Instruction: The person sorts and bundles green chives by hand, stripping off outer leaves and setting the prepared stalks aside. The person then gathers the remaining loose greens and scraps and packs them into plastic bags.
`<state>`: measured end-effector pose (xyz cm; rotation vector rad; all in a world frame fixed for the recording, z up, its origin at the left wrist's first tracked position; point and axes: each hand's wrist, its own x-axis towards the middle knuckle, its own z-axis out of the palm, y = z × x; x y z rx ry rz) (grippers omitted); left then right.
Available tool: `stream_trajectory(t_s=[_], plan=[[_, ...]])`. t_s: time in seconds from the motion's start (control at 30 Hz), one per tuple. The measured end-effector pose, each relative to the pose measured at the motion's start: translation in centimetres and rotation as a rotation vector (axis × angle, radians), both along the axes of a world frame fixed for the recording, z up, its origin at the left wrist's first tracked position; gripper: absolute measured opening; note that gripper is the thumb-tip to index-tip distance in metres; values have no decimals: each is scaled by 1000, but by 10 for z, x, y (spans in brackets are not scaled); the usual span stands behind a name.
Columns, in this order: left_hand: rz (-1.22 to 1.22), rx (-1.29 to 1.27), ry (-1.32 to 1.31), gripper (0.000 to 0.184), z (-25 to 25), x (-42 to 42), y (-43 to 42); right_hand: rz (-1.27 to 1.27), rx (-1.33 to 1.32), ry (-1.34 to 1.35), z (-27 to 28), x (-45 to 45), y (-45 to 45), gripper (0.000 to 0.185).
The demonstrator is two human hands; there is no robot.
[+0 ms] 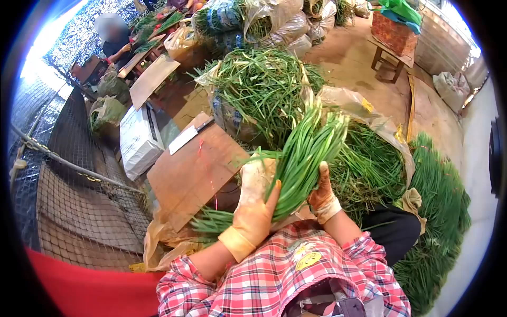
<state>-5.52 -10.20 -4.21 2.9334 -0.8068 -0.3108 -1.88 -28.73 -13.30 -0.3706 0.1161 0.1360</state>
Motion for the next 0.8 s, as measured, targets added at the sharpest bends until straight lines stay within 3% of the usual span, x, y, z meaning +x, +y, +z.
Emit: stream_trajectory(t_s=[0.1, 0.17, 0.23, 0.3, 0.33, 0.4, 0.43, 0.5, 0.57, 0.63, 0.7, 0.77, 0.8], plan=[[-34, -138, 93, 92, 13, -6, 1, 80, 124, -73, 1, 4, -4, 62], [-344, -254, 278, 85, 37, 1, 26, 136, 69, -109, 13, 3, -10, 66], [-217, -421, 503, 70, 101, 16, 54, 163, 12, -76, 9, 2, -17, 67], [243, -883, 427, 52, 138, 22, 83, 182, -58, -90, 19, 0, -25, 67], [230, -1124, 246, 51, 140, 34, 90, 174, -63, -95, 23, -1, -26, 67], [205, -1362, 55, 49, 117, 58, 84, 205, -104, -114, 28, -2, -25, 65], [152, -1411, 86, 55, 80, 76, 67, 200, -111, -124, 28, -3, -24, 65], [75, -1366, 341, 68, 11, 83, 28, 243, -139, -155, 29, 0, -23, 65], [-40, -1238, 645, 83, -48, 61, -9, 131, -224, -83, 30, -1, -22, 58], [-69, -1167, 811, 99, -66, 35, -34, 101, -141, -105, 46, -5, -21, 54], [107, -984, 890, 66, -37, 19, -50, 106, -107, -113, 39, -7, -20, 51], [261, -1107, 1067, 48, -45, 15, -56, 141, 2, 26, 18, -10, -18, 53], [258, -1106, 1065, 48, -45, 16, -57, 142, 1, -8, 21, -9, -17, 57]])
